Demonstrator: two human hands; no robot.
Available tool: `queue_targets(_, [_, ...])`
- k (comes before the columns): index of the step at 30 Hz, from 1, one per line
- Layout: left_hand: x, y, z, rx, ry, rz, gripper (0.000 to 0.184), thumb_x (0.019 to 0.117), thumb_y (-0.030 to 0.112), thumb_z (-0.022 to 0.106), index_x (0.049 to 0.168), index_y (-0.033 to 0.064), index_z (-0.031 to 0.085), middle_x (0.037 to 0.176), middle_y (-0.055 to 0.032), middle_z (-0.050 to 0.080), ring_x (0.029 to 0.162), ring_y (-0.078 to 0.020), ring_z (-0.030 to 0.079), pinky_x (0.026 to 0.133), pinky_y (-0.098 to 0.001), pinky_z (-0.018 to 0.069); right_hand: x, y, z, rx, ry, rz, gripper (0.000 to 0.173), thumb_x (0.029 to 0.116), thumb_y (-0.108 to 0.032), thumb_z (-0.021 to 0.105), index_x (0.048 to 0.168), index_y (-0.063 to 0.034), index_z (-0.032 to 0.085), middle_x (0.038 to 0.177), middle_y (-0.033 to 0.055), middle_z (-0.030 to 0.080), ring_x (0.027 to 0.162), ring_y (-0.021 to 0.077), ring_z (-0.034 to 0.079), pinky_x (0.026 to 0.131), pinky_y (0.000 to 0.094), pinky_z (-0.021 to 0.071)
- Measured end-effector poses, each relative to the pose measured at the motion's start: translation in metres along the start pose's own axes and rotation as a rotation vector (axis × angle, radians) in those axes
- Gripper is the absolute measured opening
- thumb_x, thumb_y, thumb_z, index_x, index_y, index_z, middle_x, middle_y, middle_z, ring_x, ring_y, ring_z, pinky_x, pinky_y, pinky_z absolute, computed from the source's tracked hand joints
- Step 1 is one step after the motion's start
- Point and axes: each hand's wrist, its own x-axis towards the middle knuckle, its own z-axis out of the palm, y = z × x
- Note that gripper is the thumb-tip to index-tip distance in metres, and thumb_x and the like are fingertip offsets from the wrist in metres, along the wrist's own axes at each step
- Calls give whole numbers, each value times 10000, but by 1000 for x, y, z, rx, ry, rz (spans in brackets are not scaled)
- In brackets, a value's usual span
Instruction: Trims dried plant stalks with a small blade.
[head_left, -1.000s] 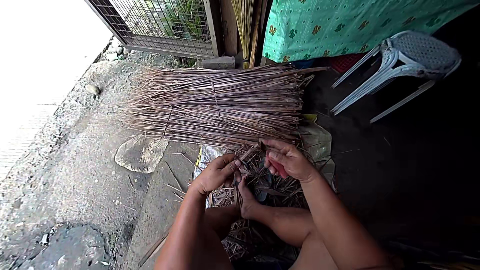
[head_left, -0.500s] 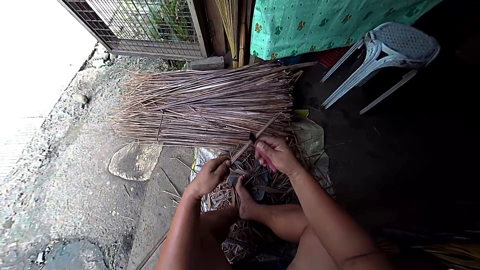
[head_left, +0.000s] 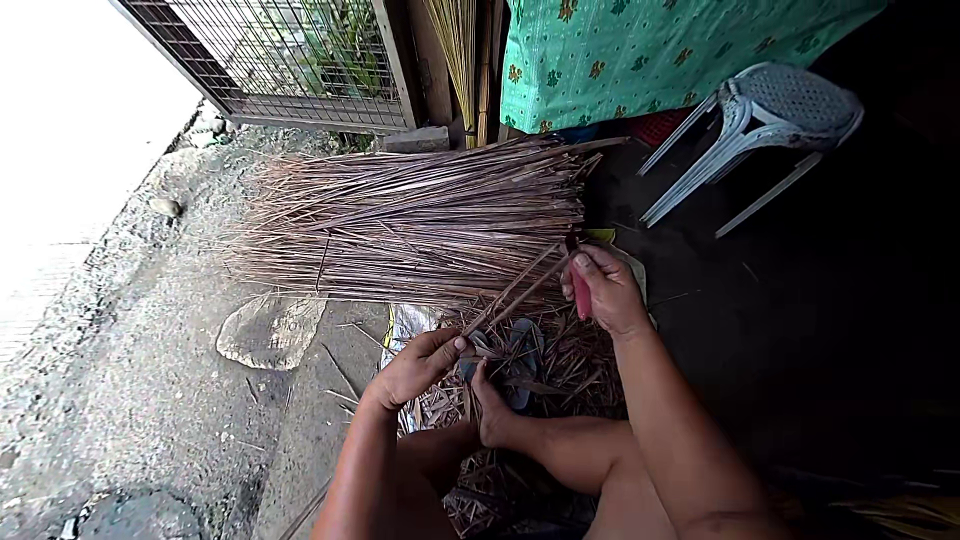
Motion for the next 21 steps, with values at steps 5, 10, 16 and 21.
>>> queue_targets(5, [8, -3, 2, 114, 89, 19, 385, 1108, 335, 383, 1136, 93, 681, 646, 78, 482, 504, -21, 424, 482, -194, 385, -15, -11, 23, 41, -153, 79, 291, 1072, -242, 494, 1239, -49, 633, 860, 62, 705, 654, 146, 661, 593, 310, 592])
queue_targets(10, [7, -1, 5, 47, 63, 24, 415, 1109, 324, 357, 1192, 68, 673, 639, 86, 465, 499, -12, 404, 472, -184, 363, -28, -2, 61, 28, -360, 176, 309, 1054, -189, 556, 1298, -20, 645, 851, 63, 700, 623, 111, 625, 568, 260, 550])
queue_targets(16, [2, 3, 0, -115, -51, -18, 449, 1104, 343, 350, 1183, 55, 686, 627, 72, 500, 461, -10, 403, 421, -172, 341, -22, 9, 51, 34, -348, 37, 270, 1053, -179, 565, 1244, -33, 688, 844, 51, 703, 636, 95, 622, 580, 246, 549])
queue_targets(21, [-2, 3, -4, -205, -130, -44, 467, 1105, 360, 346, 1171, 47, 686, 623, 64, 504, 444, -6, 402, 405, -165, 340, -16, 11, 44, 14, -286, -70, 255, 1050, -179, 577, 1228, -42, 696, 858, 45, 711, 672, 106, 648, 617, 260, 576])
